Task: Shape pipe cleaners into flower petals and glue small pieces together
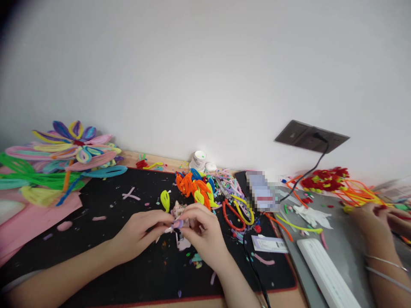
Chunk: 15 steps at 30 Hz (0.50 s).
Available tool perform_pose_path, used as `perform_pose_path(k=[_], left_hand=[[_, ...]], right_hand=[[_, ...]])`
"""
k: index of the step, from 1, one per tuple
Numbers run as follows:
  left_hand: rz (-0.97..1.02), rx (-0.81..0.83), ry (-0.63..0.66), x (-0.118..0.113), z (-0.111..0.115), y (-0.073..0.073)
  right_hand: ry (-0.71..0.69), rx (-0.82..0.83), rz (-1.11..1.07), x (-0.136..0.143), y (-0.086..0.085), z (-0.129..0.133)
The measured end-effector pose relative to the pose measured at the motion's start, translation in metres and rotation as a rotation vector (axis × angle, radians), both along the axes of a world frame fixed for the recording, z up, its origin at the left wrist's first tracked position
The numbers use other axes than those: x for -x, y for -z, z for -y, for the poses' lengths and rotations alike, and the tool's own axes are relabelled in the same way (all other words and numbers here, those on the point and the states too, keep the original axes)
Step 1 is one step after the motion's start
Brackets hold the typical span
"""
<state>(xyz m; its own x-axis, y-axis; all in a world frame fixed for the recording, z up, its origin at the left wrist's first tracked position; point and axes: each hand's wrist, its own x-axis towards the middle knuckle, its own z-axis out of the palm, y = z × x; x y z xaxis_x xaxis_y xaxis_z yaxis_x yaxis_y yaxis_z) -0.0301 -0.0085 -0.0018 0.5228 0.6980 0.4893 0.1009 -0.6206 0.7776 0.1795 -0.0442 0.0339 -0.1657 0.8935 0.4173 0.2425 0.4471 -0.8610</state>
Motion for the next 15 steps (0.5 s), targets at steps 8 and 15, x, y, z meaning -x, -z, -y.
perform_pose_path(k=[8,15], left_hand=[[0.124,0.746,0.103,-0.012,-0.003,-0.007],[0.219,0.883,0.131,-0.015,-0.004,-0.008]], right_hand=[[0.218,-0.306,0.155,0.004,0.003,0.001],[0.218,-0.430,0.228,0.010,0.003,0.002]])
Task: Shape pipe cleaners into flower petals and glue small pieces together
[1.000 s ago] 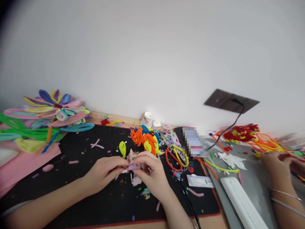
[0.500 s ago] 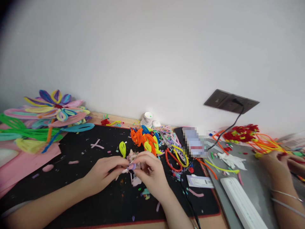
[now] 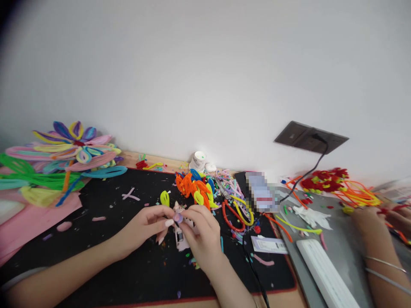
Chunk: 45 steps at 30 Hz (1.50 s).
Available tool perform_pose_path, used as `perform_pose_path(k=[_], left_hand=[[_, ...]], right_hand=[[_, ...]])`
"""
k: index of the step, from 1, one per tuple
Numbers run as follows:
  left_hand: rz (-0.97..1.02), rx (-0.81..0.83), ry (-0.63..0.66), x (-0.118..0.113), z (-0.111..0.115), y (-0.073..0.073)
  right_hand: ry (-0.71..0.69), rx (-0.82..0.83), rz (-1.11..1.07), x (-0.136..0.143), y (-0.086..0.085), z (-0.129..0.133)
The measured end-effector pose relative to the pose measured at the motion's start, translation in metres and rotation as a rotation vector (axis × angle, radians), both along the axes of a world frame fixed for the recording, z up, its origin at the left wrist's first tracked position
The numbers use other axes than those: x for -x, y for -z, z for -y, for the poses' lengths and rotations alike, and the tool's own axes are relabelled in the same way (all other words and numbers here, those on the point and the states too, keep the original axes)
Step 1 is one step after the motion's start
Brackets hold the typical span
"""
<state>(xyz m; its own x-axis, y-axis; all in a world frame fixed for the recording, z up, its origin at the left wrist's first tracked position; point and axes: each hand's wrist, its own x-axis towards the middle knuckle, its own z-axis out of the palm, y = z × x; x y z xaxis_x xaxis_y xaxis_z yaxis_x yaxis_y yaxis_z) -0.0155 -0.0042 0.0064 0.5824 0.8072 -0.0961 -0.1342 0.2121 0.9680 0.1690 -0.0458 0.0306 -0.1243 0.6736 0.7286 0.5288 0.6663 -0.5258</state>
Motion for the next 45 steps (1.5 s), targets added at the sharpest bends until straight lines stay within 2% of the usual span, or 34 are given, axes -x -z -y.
perform_pose_path(k=[7,21,30,33,38,41,45], left_hand=[[0.030,0.023,-0.018,0.001,-0.001,-0.008],[0.017,-0.028,-0.031,0.002,-0.003,0.004],[-0.025,-0.021,-0.128,0.002,-0.004,-0.003],[-0.029,-0.045,-0.154,0.002,-0.006,-0.001],[-0.070,-0.172,-0.182,0.004,-0.007,0.004],[-0.153,-0.296,-0.211,0.005,-0.005,0.001],[-0.223,-0.519,-0.241,0.007,-0.002,-0.005]], right_hand=[[0.031,0.033,0.014,0.003,0.000,0.001],[0.077,0.118,0.055,0.005,0.013,0.002],[0.037,0.224,0.032,0.003,0.012,0.002],[0.029,0.228,-0.002,0.002,0.014,0.002],[0.043,0.315,-0.091,0.002,0.017,0.003],[0.027,0.376,-0.146,0.001,0.016,0.003],[0.020,0.379,-0.191,-0.001,0.014,0.002]])
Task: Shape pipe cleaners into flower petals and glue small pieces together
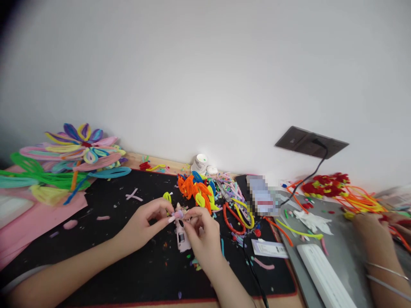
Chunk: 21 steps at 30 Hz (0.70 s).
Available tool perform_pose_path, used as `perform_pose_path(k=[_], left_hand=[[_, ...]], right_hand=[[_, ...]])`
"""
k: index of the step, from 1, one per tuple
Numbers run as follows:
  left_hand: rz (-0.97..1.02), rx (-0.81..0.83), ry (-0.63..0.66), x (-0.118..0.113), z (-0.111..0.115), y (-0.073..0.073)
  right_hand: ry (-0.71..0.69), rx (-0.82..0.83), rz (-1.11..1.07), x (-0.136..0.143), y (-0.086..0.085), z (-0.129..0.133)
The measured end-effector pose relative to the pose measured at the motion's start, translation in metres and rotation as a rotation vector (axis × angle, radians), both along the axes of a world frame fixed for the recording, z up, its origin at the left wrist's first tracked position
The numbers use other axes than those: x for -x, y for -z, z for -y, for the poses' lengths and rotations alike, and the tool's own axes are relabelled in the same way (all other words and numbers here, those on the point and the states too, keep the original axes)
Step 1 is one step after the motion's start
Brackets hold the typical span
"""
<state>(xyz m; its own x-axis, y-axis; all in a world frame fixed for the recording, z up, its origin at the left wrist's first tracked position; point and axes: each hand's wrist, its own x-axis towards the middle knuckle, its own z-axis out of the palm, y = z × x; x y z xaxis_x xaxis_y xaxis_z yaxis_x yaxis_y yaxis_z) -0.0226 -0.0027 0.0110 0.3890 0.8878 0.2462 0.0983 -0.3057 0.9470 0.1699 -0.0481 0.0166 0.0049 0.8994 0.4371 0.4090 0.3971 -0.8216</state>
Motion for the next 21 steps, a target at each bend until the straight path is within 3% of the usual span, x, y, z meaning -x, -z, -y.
perform_pose_path(k=[10,21], left_hand=[[-0.166,-0.436,0.046,0.0064,0.0004,0.0095],[-0.164,-0.507,0.002,0.0068,0.0008,0.0077]], right_hand=[[0.009,-0.128,0.115,-0.0008,-0.0065,-0.0012],[0.003,-0.164,0.063,-0.0012,-0.0073,0.0002]])
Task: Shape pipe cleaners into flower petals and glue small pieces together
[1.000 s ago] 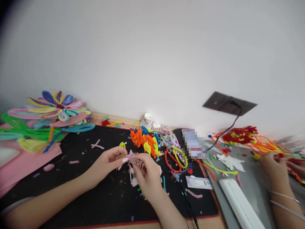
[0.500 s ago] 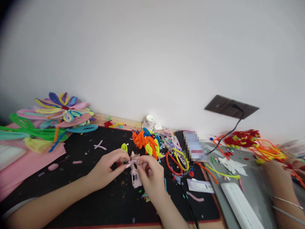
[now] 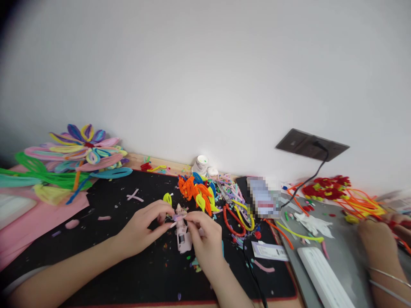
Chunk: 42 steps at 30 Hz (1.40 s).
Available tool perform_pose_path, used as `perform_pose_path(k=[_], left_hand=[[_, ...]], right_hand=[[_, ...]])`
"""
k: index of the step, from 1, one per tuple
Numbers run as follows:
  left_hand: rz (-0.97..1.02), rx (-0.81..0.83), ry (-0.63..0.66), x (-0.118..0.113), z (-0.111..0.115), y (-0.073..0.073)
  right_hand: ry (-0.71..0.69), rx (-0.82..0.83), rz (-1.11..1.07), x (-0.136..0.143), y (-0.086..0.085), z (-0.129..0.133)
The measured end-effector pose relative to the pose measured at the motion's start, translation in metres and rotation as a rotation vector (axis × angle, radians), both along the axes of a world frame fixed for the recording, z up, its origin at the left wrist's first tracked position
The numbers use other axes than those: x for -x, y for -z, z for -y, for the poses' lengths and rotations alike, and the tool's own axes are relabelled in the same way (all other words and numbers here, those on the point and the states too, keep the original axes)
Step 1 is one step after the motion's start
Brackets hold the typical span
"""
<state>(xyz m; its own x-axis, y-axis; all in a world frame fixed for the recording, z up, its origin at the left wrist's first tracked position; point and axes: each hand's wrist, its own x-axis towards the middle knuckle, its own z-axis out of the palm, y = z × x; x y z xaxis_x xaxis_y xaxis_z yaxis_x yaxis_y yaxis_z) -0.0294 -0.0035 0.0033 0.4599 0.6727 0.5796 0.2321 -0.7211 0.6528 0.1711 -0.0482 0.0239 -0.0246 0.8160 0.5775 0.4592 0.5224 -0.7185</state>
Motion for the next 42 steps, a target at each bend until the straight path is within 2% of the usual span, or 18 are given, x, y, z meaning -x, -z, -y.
perform_pose_path(k=[12,19,22,26,32,36,42], left_hand=[[0.058,-0.167,0.014,0.000,-0.001,0.008],[0.065,-0.183,-0.043,0.001,-0.002,0.005],[0.095,-0.171,-0.058,0.001,-0.003,0.002],[0.114,-0.090,-0.102,0.002,-0.005,-0.003],[0.133,-0.036,-0.154,0.002,-0.006,-0.003],[0.135,-0.045,-0.155,0.002,-0.006,-0.004],[0.143,-0.033,-0.181,0.004,-0.008,-0.007]], right_hand=[[-0.107,-0.032,0.004,0.000,-0.003,0.001],[-0.038,0.067,-0.060,-0.010,0.002,0.002],[-0.041,0.163,0.065,-0.024,-0.006,-0.002],[-0.082,0.397,0.316,-0.042,-0.017,-0.006],[-0.185,0.626,0.508,-0.047,-0.017,-0.004],[-0.173,0.656,0.549,-0.042,-0.016,-0.001],[-0.128,0.581,0.500,-0.037,-0.018,-0.003]])
